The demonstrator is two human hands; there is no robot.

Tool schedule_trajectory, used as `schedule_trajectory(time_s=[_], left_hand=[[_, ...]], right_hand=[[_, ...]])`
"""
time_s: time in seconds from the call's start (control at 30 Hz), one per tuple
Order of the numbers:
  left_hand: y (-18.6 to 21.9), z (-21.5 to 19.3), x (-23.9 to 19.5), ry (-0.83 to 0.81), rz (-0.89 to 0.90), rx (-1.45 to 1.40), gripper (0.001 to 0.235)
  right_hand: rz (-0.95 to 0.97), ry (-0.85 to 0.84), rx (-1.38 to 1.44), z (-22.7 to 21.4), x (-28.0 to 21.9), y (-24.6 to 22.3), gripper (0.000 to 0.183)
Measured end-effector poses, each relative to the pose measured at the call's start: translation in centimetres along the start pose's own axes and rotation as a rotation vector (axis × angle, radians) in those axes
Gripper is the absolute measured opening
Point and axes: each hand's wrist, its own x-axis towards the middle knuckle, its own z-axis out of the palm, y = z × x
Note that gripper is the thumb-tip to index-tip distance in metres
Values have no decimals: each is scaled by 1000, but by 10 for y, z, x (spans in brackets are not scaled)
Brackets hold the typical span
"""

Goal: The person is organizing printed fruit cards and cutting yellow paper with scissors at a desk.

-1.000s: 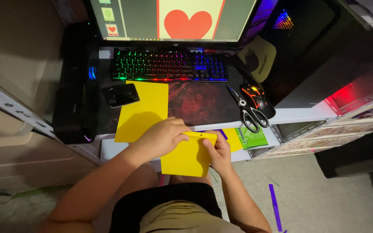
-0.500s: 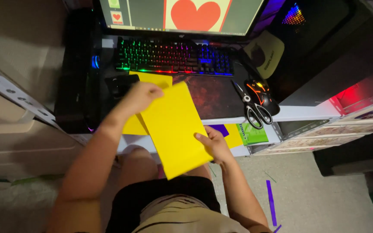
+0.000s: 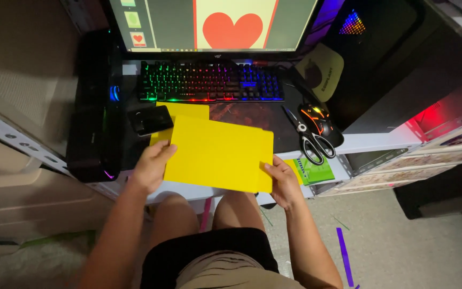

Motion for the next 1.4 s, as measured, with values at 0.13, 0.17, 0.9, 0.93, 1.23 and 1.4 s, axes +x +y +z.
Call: schedule_trajectory(time_s=[0.13, 0.17, 0.9, 0.93, 1.23, 1.4], left_hand=[[5, 9, -12, 24, -68, -14, 44], [13, 14, -21, 20, -113, -18, 48], [-60, -66, -9, -326, 468, 528, 95], [-66, -69, -6, -326, 468, 533, 95], [-93, -86, 12, -501, 751, 402, 100], [-67, -59, -4, -429, 631, 252, 84]], right_hand=[[79, 13, 14, 17, -14, -17, 48], [43, -24, 17, 18, -15, -19, 44], [-144, -433, 216, 53, -39, -47, 45], [-144, -434, 220, 56, -41, -47, 45], [-212, -504, 296, 91, -56, -54, 46], [-238, -482, 177, 88, -53, -50, 54]])
